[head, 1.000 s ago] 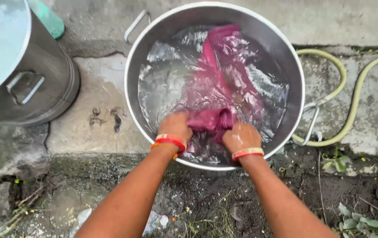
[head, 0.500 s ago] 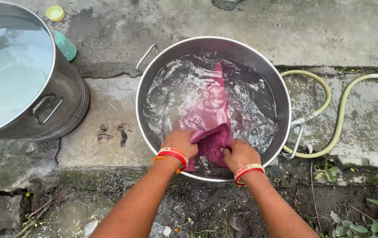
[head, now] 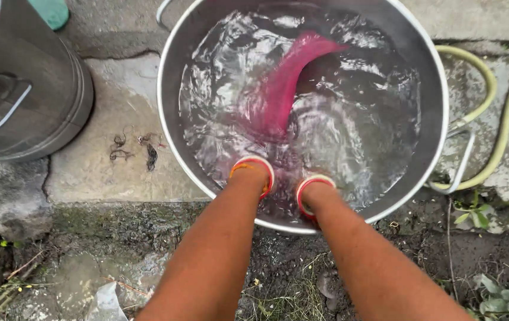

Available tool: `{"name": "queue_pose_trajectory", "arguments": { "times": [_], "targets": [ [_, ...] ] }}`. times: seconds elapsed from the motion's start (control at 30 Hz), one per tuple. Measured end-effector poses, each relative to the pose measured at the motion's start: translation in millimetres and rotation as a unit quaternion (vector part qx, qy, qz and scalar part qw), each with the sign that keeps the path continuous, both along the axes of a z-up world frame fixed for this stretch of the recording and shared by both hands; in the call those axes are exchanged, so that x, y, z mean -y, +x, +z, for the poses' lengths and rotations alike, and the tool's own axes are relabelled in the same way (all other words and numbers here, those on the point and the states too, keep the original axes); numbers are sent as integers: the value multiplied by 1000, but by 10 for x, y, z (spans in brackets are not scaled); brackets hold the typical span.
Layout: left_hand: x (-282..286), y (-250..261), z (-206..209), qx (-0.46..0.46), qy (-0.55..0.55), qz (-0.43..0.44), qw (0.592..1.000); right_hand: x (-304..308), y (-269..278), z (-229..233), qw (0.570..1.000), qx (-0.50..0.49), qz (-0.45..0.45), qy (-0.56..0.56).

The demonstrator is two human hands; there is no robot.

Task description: Washing doormats in basins of water and laying them out to dry on an outdoor bench.

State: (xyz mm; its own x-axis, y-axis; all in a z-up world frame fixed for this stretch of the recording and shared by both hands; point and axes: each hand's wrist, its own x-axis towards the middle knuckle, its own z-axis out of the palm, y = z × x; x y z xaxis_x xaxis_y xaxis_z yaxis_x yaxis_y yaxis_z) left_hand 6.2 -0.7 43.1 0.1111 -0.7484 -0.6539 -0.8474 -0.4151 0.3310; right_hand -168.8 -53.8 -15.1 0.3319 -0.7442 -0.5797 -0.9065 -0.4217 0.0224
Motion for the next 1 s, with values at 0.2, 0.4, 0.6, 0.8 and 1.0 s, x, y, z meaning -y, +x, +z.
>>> {"name": "queue_pose_trajectory", "arguments": {
  "times": [0.2, 0.4, 0.6, 0.8, 1.0],
  "targets": [
    [32, -83, 385, 25, -22, -12, 999, 346, -27, -43, 988, -44, 122, -79],
    [163, -114, 560, 51, -57, -25, 997, 148, 295, 1074, 983, 87, -126, -97],
    [519, 90, -647, 62, -92, -94, 989, 475, 147, 83, 983, 56, -172, -15],
    [259, 50, -55, 17, -64, -51, 997, 321, 130, 620, 980, 77, -168, -71],
    [175, -150, 645, 42, -160, -6, 986, 56, 342, 1529, 972, 108, -160, -134]
  ]
}}
